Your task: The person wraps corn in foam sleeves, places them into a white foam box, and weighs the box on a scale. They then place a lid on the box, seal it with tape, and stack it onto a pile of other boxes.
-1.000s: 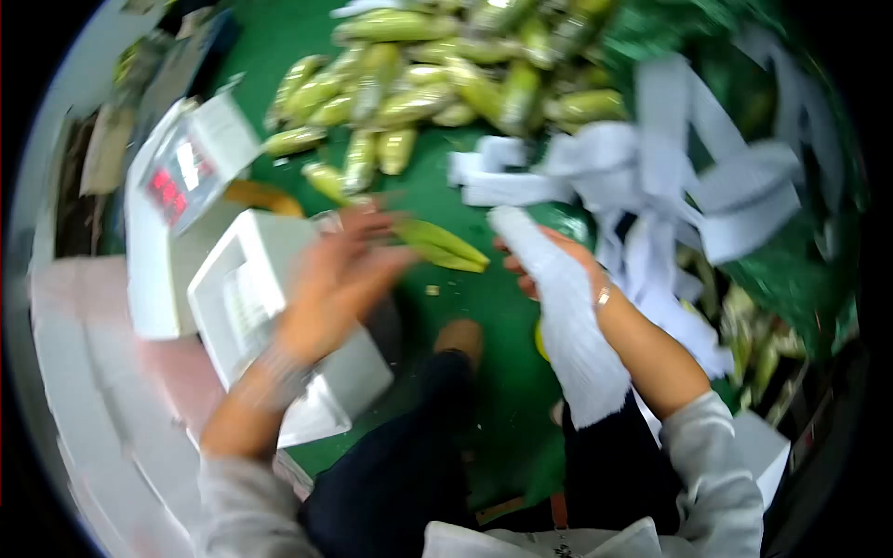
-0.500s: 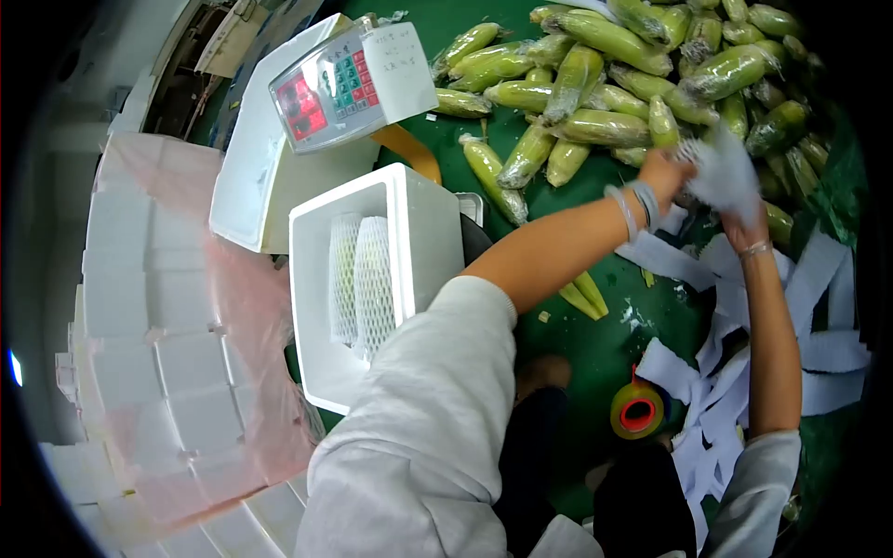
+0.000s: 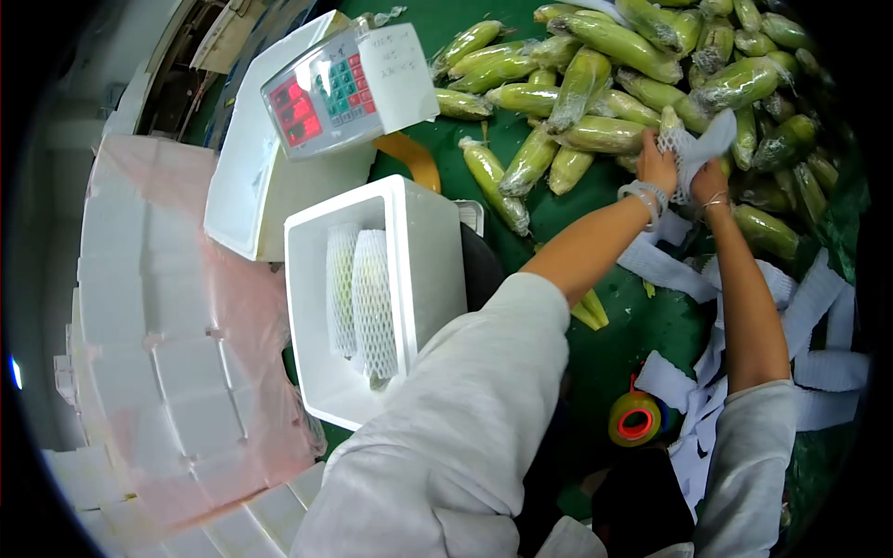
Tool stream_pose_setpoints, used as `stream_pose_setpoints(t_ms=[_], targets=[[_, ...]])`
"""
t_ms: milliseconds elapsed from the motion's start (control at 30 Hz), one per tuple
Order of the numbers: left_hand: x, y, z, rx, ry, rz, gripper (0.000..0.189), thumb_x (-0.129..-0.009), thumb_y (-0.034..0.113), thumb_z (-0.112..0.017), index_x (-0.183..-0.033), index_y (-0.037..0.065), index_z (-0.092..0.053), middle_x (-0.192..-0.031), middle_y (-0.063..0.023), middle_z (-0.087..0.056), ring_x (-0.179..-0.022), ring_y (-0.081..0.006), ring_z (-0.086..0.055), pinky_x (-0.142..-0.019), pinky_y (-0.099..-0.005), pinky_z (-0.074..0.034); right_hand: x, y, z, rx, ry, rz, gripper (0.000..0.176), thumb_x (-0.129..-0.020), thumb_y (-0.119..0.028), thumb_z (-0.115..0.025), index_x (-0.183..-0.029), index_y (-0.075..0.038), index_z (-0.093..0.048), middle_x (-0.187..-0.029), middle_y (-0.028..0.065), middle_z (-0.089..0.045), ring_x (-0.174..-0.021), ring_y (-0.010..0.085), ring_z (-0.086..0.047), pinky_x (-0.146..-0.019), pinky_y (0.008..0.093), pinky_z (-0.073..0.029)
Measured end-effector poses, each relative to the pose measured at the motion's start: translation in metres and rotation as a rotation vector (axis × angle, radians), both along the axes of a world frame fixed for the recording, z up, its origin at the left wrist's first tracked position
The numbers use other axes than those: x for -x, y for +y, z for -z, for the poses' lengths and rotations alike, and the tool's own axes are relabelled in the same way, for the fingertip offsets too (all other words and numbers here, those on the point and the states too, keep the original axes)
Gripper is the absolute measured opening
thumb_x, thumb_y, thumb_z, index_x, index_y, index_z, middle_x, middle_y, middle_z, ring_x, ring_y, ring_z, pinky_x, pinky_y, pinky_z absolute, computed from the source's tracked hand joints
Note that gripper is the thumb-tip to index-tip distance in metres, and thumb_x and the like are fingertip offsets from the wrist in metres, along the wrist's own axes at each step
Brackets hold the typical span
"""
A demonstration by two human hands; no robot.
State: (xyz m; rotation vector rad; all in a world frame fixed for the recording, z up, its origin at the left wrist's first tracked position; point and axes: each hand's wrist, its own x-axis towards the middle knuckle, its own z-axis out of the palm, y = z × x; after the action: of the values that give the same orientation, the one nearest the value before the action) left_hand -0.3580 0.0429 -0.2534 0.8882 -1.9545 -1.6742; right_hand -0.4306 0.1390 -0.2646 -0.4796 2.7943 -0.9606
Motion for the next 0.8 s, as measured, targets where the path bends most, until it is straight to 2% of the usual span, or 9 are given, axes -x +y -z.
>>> stream_pose_setpoints(t_ms=[100,133,300,433,500,533,600,633,800], targets=[[-0.02,0.012,-0.028,0.158,0.116,0.104,0.039,-0.078,0.017,-0.045,-0.115,0.006,-0.041,-0.109,-0.0291,-0.049,-0.097,-0.0463,-0.047,-0.085,-0.0452,-0.037,0.006,0.031,0.05,-0.235,0.669,-0.34,0.031,-0.075,-0.015,-0.051,-0.102,0.0,-0.056,-0.11,0.0202,-0.054,-0.103,0.033,-0.049,-0.085,0.039,-0.04],[-0.022,0.019,-0.029,0.196,0.02,0.162,0.042,-0.077,0.016,-0.045,-0.117,0.007,-0.04,-0.107,-0.0272,-0.048,-0.095,-0.0445,-0.047,-0.085,-0.0435,-0.037,0.016,0.023,0.07,0.477,0.311,-0.096,0.026,-0.075,-0.012,-0.051,-0.097,-0.001,-0.059,-0.096,0.0166,-0.059,-0.09,0.0322,-0.054,-0.08,0.0384,-0.043],[-0.061,0.051,-0.092,0.236,0.162,0.161,0.028,-0.074,0.015,-0.046,-0.098,0.001,-0.054,-0.089,-0.0239,-0.049,-0.082,-0.042,-0.049,-0.075,-0.0439,-0.04,-0.028,0.081,0.057,0.001,0.433,-0.055,0.022,-0.078,-0.011,-0.049,-0.095,-0.001,-0.06,-0.086,0.0123,-0.059,-0.08,0.028,-0.054,-0.075,0.0357,-0.043],[-0.052,0.046,-0.047,0.19,0.166,0.125,0.024,-0.073,0.014,-0.049,-0.091,-0.001,-0.057,-0.077,-0.0225,-0.053,-0.074,-0.0414,-0.051,-0.069,-0.0417,-0.042,-0.053,0.106,0.053,-0.327,0.828,-0.147,0.02,-0.081,-0.011,-0.048,-0.093,-0.002,-0.061,-0.077,0.0089,-0.059,-0.072,0.0247,-0.055,-0.07,0.0335,-0.044],[-0.059,0.054,-0.003,0.027,0.097,-0.06,0.019,-0.073,0.013,-0.052,-0.076,-0.004,-0.058,-0.074,-0.0219,-0.057,-0.069,-0.0407,-0.054,-0.06,-0.0437,-0.043,-0.088,0.072,0.019,0.88,-0.273,0.39,0.031,-0.089,-0.024,-0.048,-0.096,0.003,-0.06,-0.073,0.0002,-0.056,-0.061,0.0076,-0.044,-0.058,0.022,-0.039],[-0.067,0.05,0.025,0.001,0.076,0.149,0.022,-0.077,0.017,-0.05,-0.087,-0.001,-0.059,-0.084,-0.0193,-0.059,-0.077,-0.0359,-0.056,-0.068,-0.0415,-0.044,-0.097,0.065,0.013,0.911,-0.309,0.368,0.033,-0.087,-0.027,-0.051,-0.094,0.003,-0.061,-0.074,0.0024,-0.058,-0.061,0.0086,-0.046,-0.057,0.0231,-0.04],[-0.099,0.05,0.057,0.752,-0.056,0.302,0.031,-0.081,0.018,-0.045,-0.109,0.006,-0.053,-0.105,-0.0161,-0.054,-0.097,-0.0291,-0.049,-0.087,-0.0368,-0.039,-0.108,0.068,0.01,0.716,-0.328,0.306,0.037,-0.083,-0.032,-0.056,-0.09,0.004,-0.062,-0.075,0.0082,-0.062,-0.063,0.011,-0.051,-0.058,0.0256,-0.041],[-0.11,0.048,0.03,0.589,-0.409,0.585,0.03,-0.082,0.017,-0.045,-0.108,0.006,-0.054,-0.107,-0.0145,-0.053,-0.1,-0.0295,-0.048,-0.089,-0.0365,-0.038,-0.11,0.072,0.037,0.682,-0.172,0.236,0.041,-0.081,-0.034,-0.058,-0.091,0.006,-0.062,-0.069,0.0089,-0.061,-0.06,0.0115,-0.05,-0.056,0.027,-0.041],[-0.092,0.061,0.041,-0.509,0.225,0.046,0.029,-0.088,0.015,-0.041,-0.106,-0.005,-0.051,-0.104,-0.0141,-0.057,-0.091,-0.0254,-0.054,-0.081,-0.0322,-0.042,-0.121,0.051,0.024,1.169,-0.416,0.569,0.034,-0.081,-0.031,-0.062,-0.076,0.002,-0.061,-0.062,0.0005,-0.056,-0.055,0.0085,-0.047,-0.052,0.0243,-0.04]])
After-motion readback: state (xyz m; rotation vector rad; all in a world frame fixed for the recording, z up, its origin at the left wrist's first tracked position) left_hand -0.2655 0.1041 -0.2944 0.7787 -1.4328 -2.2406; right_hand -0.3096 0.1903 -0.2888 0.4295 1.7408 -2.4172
